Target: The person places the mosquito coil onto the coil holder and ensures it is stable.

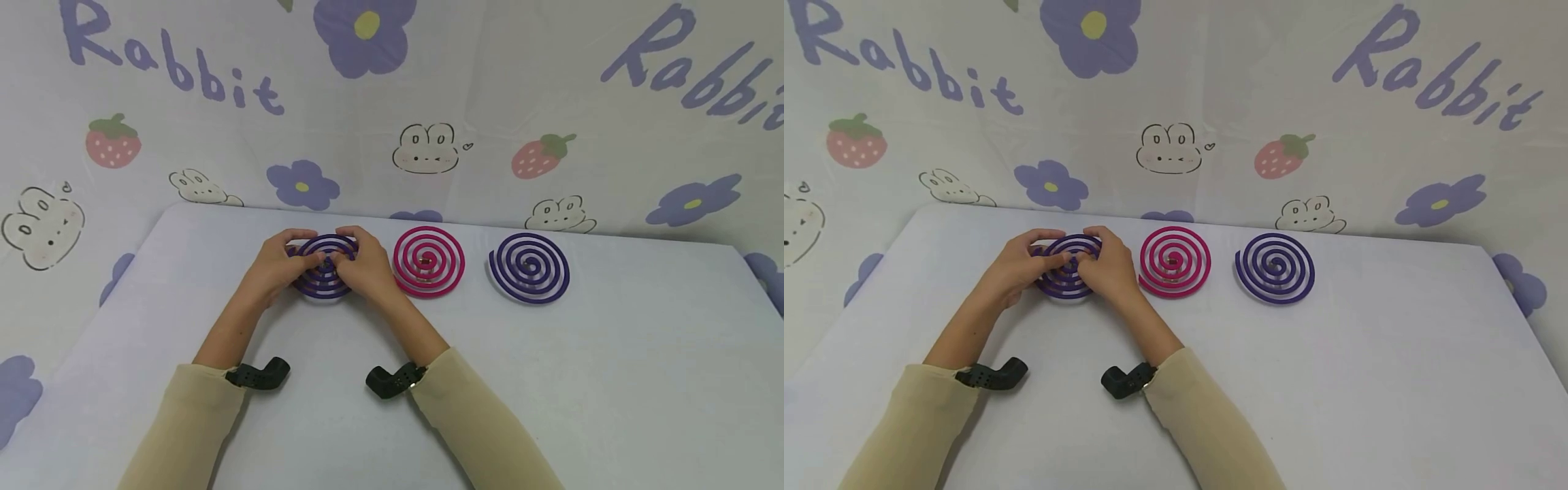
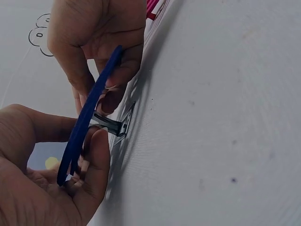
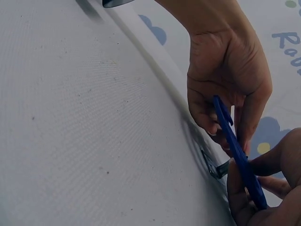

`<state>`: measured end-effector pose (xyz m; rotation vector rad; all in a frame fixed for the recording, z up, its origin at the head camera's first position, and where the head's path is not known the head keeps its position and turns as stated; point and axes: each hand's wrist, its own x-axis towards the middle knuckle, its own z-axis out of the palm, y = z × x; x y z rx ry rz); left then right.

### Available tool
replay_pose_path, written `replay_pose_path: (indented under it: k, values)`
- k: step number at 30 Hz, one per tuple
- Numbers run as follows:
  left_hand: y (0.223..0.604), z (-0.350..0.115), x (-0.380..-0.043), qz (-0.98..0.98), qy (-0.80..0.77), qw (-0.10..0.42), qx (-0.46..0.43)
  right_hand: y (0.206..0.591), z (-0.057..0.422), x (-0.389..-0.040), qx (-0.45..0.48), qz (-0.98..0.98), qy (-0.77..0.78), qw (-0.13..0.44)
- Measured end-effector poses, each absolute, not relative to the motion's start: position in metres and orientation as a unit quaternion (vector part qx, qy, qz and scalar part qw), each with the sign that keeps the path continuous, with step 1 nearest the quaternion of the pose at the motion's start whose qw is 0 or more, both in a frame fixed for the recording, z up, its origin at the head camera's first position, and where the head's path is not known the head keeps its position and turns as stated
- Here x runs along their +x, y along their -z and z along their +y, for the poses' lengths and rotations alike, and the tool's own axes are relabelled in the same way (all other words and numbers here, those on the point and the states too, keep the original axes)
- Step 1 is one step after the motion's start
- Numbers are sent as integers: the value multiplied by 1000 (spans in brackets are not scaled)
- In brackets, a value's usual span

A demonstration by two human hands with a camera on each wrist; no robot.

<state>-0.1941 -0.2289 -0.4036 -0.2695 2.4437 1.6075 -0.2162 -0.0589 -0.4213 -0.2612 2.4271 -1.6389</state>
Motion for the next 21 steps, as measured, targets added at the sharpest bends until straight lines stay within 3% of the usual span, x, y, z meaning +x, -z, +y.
replay_pose_path:
  k: [21]
  values:
    - [401,-231,-194,826,-543,118,-92,414,-57,-218,-114,854,503,71]
